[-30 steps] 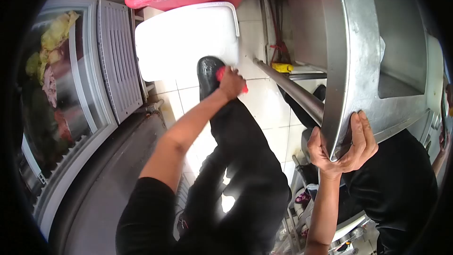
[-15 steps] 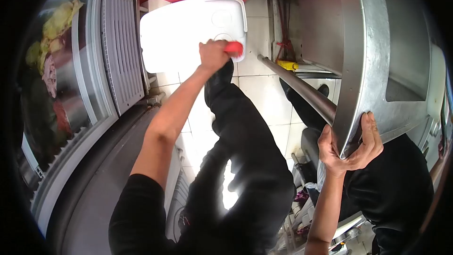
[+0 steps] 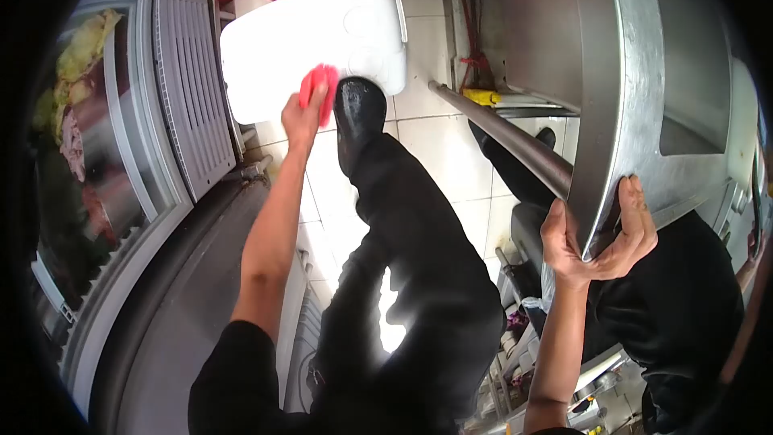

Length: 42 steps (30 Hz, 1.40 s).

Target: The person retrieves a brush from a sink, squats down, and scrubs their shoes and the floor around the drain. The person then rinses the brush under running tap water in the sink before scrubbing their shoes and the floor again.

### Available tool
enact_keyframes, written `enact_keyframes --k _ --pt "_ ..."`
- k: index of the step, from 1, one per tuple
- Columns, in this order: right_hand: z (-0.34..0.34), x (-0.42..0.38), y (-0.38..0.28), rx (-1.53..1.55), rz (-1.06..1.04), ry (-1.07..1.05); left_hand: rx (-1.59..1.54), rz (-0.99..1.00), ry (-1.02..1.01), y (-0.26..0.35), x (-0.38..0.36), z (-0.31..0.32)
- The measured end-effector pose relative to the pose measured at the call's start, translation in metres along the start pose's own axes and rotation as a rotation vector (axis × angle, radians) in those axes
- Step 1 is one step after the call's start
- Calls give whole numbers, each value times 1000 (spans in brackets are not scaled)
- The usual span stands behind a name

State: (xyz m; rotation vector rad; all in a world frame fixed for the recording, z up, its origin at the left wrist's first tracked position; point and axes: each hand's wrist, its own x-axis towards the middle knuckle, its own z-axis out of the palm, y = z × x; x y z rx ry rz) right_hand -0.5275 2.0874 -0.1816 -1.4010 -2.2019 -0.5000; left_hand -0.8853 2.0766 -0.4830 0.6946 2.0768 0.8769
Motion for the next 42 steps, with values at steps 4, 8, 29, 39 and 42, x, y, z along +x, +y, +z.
enact_keyframes --k 4,8,29,39,42 --pt "-2 1 -3 -7 23 -14 38 35 -69 -17 -11 13" --pt "0 3 -5 8 77 21 527 -9 -190 -75 -29 -43" --pt "-2 -2 -1 -33 40 1 1346 943 -646 31 -18 127" --pt "-3 0 -5 18 141 -8 1055 598 -309 69 50 7" --pt "-1 3 -6 -19 107 9 863 773 -49 81 40 33"
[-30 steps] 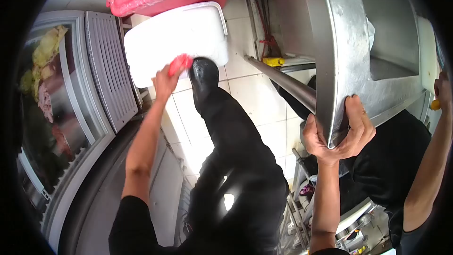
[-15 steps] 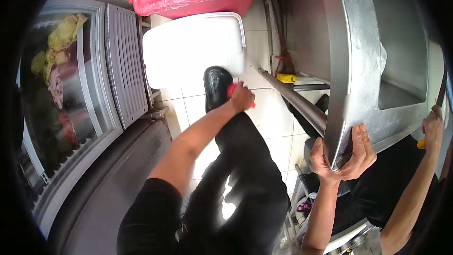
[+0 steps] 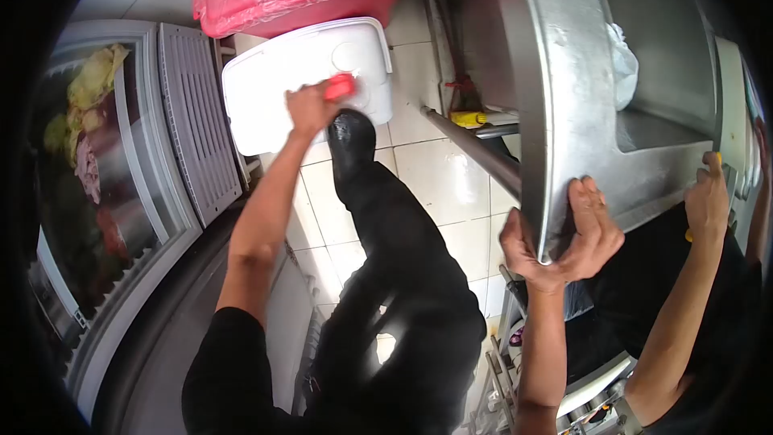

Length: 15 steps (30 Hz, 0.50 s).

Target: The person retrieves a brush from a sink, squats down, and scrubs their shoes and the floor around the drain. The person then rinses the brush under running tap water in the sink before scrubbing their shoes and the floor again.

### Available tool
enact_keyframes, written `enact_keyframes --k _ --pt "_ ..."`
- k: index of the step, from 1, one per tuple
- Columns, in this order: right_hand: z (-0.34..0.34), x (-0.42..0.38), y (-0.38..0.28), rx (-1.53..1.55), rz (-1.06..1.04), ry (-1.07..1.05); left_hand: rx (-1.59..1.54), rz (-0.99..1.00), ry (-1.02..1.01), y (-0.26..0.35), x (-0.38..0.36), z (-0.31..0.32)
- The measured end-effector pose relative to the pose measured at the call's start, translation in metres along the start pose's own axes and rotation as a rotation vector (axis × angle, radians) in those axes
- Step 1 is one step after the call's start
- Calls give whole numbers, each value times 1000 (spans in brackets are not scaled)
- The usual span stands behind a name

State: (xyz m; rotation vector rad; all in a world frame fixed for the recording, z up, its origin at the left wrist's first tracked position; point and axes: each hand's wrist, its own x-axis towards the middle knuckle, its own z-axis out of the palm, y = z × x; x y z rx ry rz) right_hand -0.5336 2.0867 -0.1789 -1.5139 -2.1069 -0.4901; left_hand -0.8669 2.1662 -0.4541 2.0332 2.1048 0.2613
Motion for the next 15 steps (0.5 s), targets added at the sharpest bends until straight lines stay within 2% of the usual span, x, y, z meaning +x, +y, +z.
enact_keyframes --k 1,3,5,6,7,9,11,13,15 --pt "0 -1 2 -1 -30 9 -30 68 66 12 -4 17" --pt "3 -2 3 34 -54 36 -142 -10 -241 24 -20 36" --pt "2 0 4 3 -140 23 -254 -150 -30 2 -58 31" --pt "1 0 4 -3 -119 10 -348 -209 -7 -23 -82 30" --pt "-1 -1 3 -1 -97 -6 -216 -221 -63 -55 -108 36" --pt "2 0 1 -1 -58 -1 -75 -381 -206 -90 -134 5" --pt "1 -3 0 -3 -30 -7 10 -501 -301 -78 -111 -22" --pt "1 -5 0 19 -48 0 -315 -288 -11 -37 -87 -11" --pt "2 -4 3 27 -64 18 -254 -77 -100 16 -59 14"
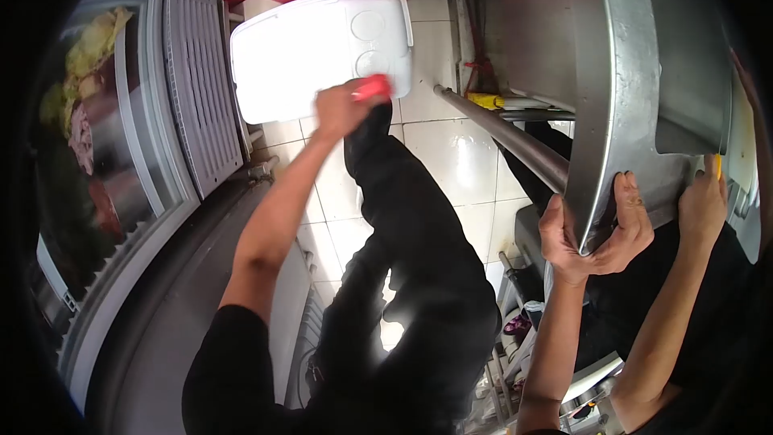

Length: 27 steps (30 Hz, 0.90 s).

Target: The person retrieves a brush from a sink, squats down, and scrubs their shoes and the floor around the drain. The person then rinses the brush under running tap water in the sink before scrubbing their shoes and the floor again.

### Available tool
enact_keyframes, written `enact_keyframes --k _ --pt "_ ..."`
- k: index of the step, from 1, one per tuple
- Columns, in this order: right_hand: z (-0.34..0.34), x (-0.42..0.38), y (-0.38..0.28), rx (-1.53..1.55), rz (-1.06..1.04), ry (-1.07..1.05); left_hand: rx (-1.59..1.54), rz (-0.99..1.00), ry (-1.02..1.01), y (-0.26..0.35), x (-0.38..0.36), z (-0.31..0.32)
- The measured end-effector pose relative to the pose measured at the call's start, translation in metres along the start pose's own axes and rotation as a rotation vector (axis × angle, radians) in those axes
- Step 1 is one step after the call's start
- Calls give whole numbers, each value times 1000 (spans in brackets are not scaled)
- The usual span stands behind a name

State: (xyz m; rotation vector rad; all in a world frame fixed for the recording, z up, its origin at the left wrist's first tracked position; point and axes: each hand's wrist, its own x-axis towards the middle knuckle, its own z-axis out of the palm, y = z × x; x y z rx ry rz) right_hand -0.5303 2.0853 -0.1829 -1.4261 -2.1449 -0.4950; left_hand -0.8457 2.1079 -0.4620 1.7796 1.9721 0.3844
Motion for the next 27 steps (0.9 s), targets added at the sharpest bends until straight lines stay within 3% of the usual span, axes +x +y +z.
enact_keyframes --k 2,5,7,8,9,12,15,19,22,27 --pt "1 -1 1 7 0 10 197 248 -240 23 3 29" --pt "4 -1 7 46 -94 26 93 181 -20 -33 -28 33" --pt "3 -3 7 65 -91 47 232 -110 -188 -96 -53 -5" --pt "3 -3 4 66 -79 58 436 -194 -439 -128 -71 -42" --pt "0 -2 5 51 -65 35 369 -353 -473 -162 -99 -65" --pt "2 -2 0 27 24 50 387 -455 -300 -181 -171 -103" --pt "8 3 -1 35 -22 98 113 -705 -185 -140 -237 -97" --pt "1 4 -1 -7 -37 91 72 -885 -365 -108 -309 -53" --pt "-1 0 2 -29 -49 98 21 -986 -297 -102 -357 -23" --pt "3 -1 2 -20 -61 131 -56 -1076 -434 -111 -403 -19"
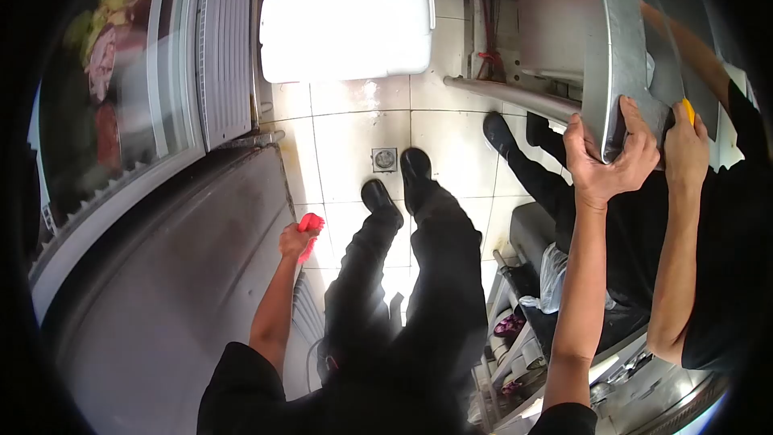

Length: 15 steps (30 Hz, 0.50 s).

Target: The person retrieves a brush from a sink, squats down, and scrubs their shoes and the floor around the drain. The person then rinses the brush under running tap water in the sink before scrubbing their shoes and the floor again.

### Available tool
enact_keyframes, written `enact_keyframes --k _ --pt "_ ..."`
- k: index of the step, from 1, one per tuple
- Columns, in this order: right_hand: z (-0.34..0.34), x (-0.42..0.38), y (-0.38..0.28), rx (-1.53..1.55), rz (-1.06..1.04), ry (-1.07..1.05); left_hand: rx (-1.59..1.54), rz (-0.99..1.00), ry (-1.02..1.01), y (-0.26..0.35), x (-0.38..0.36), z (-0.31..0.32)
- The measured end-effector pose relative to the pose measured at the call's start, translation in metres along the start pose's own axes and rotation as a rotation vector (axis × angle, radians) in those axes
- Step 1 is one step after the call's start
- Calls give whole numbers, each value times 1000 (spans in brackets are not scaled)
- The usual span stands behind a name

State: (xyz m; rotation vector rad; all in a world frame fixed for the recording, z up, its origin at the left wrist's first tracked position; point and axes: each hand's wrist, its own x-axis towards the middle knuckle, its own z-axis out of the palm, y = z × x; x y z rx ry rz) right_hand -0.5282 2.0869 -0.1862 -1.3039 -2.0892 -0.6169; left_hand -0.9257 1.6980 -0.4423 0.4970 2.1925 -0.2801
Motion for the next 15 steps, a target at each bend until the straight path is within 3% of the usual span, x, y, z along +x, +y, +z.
enact_keyframes --k 6,9,12,15 --pt "4 -8 8 61 3 17 -165 -117 104 -60 27 45" --pt "6 -11 13 105 -23 -5 -286 -98 145 -60 43 78" --pt "13 -23 60 186 36 -40 -303 -84 200 -60 77 138" --pt "8 -24 120 212 44 -169 -301 -110 128 -48 105 197"
